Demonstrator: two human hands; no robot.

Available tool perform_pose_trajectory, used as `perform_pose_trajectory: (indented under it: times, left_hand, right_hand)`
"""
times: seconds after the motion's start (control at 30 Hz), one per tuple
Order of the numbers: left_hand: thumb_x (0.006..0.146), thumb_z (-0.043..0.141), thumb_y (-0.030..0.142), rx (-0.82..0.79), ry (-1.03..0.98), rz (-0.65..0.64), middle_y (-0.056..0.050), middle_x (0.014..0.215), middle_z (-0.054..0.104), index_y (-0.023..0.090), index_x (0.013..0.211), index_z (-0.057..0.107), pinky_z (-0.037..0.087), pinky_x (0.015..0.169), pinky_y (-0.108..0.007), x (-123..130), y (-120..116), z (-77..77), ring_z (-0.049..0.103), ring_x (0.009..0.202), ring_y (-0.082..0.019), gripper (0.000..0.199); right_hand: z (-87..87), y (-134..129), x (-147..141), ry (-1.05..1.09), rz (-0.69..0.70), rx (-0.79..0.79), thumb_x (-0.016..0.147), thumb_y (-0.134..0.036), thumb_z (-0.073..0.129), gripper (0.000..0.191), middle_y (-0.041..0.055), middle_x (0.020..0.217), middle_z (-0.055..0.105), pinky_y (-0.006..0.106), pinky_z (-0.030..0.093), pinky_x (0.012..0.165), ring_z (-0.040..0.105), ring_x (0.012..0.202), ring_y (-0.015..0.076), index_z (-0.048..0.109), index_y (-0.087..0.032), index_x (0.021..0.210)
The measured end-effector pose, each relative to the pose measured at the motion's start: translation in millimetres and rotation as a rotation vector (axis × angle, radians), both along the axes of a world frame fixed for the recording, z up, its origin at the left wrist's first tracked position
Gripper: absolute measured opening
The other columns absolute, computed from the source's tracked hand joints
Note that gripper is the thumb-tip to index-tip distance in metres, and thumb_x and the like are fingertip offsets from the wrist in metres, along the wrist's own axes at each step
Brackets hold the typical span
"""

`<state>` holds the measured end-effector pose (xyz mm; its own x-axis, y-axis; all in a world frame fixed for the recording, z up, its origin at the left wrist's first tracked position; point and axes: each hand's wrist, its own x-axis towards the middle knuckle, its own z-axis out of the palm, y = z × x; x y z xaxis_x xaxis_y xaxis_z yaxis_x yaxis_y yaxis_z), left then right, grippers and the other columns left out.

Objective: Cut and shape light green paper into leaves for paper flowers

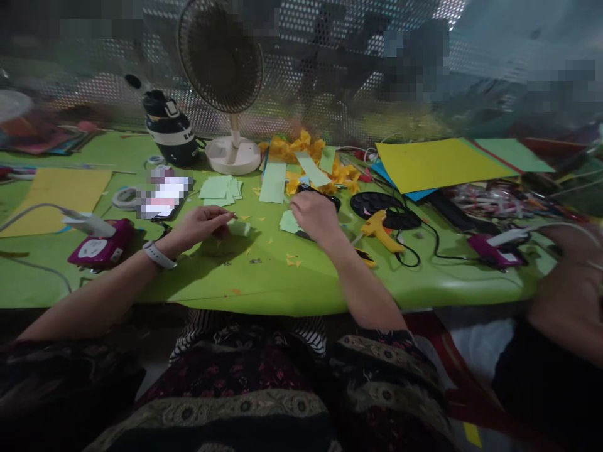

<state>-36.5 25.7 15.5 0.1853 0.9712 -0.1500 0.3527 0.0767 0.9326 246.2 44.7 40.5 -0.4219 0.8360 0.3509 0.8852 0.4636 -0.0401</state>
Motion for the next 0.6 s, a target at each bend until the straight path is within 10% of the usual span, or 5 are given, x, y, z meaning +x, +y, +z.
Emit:
perform_pose_trajectory:
  times: [0.27, 0.6]
  left_hand:
    - [0.087, 0.073, 0.031, -0.328, -0.541, -0.101, -0.009, 0.098, 0.077, 0.013, 0.091, 0.073, 0.057, 0.086, -0.029, 19.8, -11.9, -7.9, 0.071, 0.086, -0.014, 0.019]
    - [0.085, 0.075, 0.025, -0.420, -0.672, -0.238, -0.009, 0.102, 0.077, 0.016, 0.098, 0.074, 0.056, 0.088, -0.031, 18.3, -14.3, -17.5, 0.072, 0.093, -0.016, 0.016]
  right_hand:
    - [-33.4, -29.4, -45.1, -0.135, 0.511, 0.287, 0.099, -0.011, 0.048, 0.026, 0.0136, 0.111, 0.075, 0.038, 0.049, 0.077, 0.065, 0.093, 0.0228, 0.073, -0.014, 0.105]
    - [-34.9, -32.4, -48.3, 0.567, 0.433, -0.145, 0.092, -0.026, 0.064, 0.008, 0.0071, 0.124, 0.069, 0.049, 0.048, 0.099, 0.062, 0.115, 0.0253, 0.072, -0.025, 0.091]
